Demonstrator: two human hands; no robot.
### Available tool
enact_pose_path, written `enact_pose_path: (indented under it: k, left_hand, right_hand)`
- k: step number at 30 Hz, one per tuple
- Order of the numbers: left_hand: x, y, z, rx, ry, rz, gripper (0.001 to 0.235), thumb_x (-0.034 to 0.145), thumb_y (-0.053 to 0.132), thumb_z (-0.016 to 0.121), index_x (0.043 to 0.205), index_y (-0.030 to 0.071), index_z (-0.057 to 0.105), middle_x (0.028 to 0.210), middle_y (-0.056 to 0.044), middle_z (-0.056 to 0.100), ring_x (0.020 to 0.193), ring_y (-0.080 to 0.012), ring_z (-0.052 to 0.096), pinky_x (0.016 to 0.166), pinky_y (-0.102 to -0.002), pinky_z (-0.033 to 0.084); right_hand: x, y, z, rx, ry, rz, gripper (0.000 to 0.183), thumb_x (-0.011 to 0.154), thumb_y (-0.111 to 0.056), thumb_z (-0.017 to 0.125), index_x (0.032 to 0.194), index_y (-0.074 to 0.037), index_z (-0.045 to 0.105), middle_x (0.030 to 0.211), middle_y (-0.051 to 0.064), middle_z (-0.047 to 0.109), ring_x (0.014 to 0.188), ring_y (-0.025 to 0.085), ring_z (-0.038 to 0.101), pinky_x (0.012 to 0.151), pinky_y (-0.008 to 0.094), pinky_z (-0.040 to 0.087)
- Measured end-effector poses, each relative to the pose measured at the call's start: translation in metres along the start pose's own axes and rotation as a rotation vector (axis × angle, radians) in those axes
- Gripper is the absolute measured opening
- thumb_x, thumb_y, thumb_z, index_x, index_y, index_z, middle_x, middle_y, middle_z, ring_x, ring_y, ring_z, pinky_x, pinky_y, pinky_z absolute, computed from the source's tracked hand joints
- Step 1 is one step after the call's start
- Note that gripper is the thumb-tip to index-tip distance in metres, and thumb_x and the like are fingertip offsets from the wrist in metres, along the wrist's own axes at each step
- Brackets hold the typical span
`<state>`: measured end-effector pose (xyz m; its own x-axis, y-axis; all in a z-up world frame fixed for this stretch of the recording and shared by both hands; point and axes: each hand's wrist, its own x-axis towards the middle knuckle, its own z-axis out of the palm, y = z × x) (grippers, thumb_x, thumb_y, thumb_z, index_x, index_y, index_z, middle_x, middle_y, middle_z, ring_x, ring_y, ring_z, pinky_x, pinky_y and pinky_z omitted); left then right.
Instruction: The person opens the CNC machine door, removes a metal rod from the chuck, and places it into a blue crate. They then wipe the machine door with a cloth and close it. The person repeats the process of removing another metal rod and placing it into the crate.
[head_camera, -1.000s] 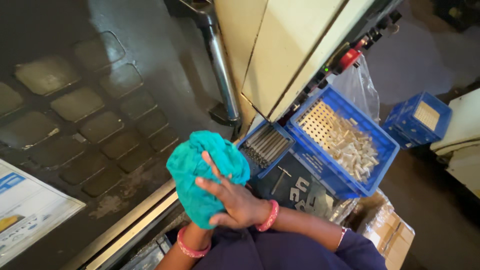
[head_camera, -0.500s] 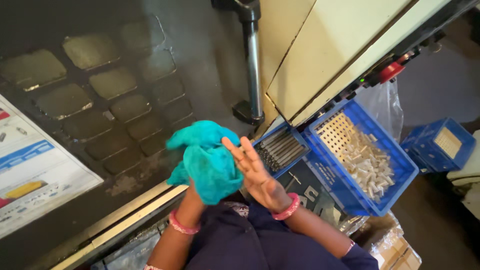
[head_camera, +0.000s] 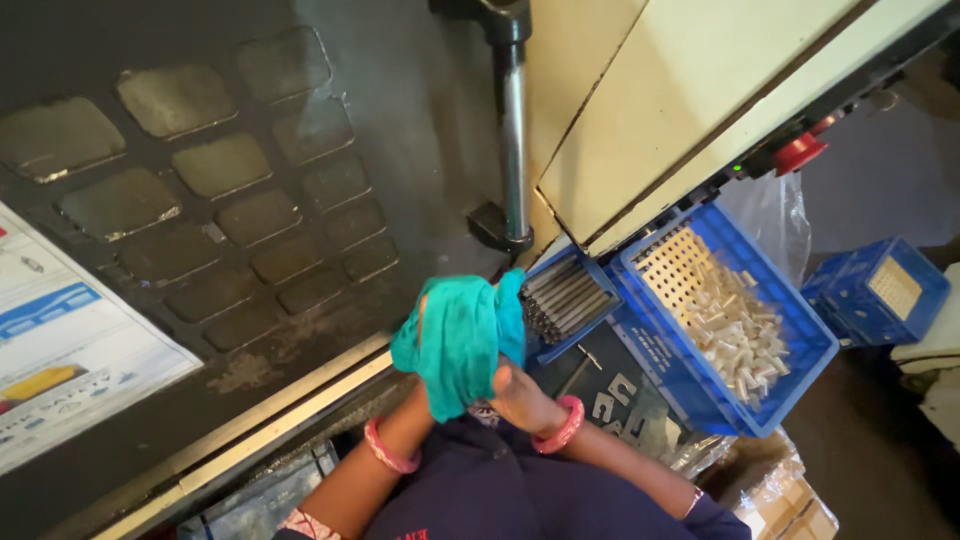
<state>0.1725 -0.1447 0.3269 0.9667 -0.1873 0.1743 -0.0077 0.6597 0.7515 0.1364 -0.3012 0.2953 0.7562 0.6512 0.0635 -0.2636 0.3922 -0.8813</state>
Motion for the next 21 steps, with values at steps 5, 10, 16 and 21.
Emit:
enact_pose_path:
  k: [5,10,16,21]
  left_hand:
    - [-0.004,0.007,-0.010,0.013,-0.113,-0.075,0.057,0.095,0.037,0.051,0.142,0.006,0.041,0.158,-0.017,0.037,0.150,-0.0390,0.030,0.123,-0.058,0.018]
    - [0.003,0.017,-0.017,-0.035,0.027,-0.010,0.055,0.093,0.035,0.053,0.138,0.005,0.045,0.156,-0.018,0.039,0.148,-0.0400,0.031,0.122,-0.059,0.017]
    - [0.011,0.038,-0.032,-0.249,0.210,0.062,0.053,0.090,0.033,0.056,0.134,0.004,0.049,0.153,-0.019,0.042,0.147,-0.0413,0.032,0.121,-0.061,0.016]
    - [0.006,0.059,-0.045,-0.254,0.243,0.027,0.051,0.088,0.031,0.058,0.130,0.003,0.053,0.151,-0.020,0.045,0.145,-0.0423,0.033,0.121,-0.062,0.016]
  right_hand:
    - [-0.006,0.000,-0.014,-0.487,-0.124,-0.129,0.076,0.104,-0.065,0.047,0.139,0.002,0.051,0.134,0.008,0.055,0.121,0.021,0.055,0.106,0.037,0.047]
    - [-0.003,-0.006,-0.020,-0.886,-0.173,0.009,0.077,0.100,-0.070,0.046,0.130,0.000,0.055,0.117,0.006,0.054,0.106,0.019,0.050,0.097,0.032,0.042]
    - [0.014,-0.027,0.001,-0.548,-0.166,-0.158,0.092,0.102,-0.067,0.048,0.155,0.005,0.030,0.161,0.018,0.035,0.151,0.029,0.031,0.125,0.044,0.025]
    - [0.029,-0.029,-0.014,-0.096,0.033,-0.088,0.069,0.117,-0.055,0.047,0.140,0.010,0.050,0.141,0.024,0.058,0.140,0.036,0.055,0.122,0.054,0.040]
